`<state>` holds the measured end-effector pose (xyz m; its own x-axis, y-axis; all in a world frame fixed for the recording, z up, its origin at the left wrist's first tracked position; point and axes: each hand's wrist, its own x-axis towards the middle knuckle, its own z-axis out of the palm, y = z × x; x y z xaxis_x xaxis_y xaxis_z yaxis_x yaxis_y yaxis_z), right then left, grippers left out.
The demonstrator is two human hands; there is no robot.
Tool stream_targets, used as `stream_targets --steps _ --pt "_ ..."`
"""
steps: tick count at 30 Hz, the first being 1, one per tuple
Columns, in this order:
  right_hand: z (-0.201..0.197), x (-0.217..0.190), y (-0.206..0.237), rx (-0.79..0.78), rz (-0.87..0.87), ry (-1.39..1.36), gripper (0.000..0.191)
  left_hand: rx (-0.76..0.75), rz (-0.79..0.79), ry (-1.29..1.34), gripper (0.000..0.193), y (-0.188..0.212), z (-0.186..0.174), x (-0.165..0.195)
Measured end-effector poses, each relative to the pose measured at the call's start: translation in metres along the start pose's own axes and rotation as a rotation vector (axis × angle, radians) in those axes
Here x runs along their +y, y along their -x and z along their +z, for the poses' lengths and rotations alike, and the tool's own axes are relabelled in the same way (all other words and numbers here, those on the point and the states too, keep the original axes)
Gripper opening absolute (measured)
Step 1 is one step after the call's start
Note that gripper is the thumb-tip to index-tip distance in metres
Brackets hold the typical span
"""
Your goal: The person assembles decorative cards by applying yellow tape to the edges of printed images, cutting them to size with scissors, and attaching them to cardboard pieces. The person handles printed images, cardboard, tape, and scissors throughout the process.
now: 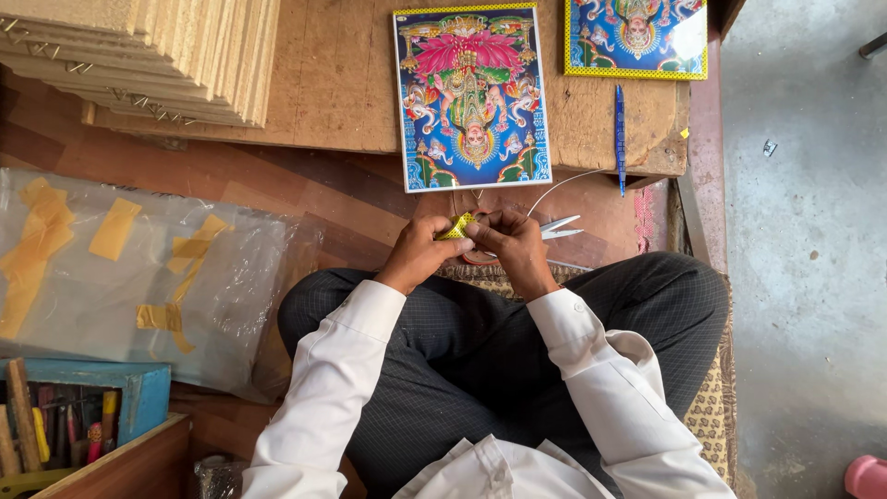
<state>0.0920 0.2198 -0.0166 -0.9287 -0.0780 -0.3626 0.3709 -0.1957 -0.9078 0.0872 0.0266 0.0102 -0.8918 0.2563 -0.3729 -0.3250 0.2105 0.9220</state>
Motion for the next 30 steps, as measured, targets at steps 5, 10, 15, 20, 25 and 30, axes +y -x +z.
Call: stream_targets --steps 5,10,15,20,25,30 --pt "-0.006 0.013 -0.009 0.113 -0.146 0.008 0.013 0.073 0.176 -0.378 0.043 -0.01 0.002 -0.01" --pt "-0.033 0.025 -0.029 0.454 -0.261 -0.127 0.011 0.256 0.422 -0.647 0.059 -0.016 -0.034 -0.013" --pt "-0.051 0.038 -0.047 0.71 -0.316 -0.18 0.019 0.148 0.182 -0.687 0.057 -0.024 -0.092 -0.007" --pt "-0.053 0.046 -0.051 0.757 -0.306 -0.294 0.017 0.33 -0.059 -0.812 0.063 -0.031 -0.08 -0.011" --pt "-0.056 0.042 -0.053 0.728 -0.281 -0.35 0.017 0.313 0.007 -0.351 0.048 -0.031 -0.086 -0.012" --pt "-0.051 0.036 -0.055 0.717 -0.25 -0.356 0.017 0.189 -0.014 -0.115 0.025 -0.035 -0.09 -0.012"
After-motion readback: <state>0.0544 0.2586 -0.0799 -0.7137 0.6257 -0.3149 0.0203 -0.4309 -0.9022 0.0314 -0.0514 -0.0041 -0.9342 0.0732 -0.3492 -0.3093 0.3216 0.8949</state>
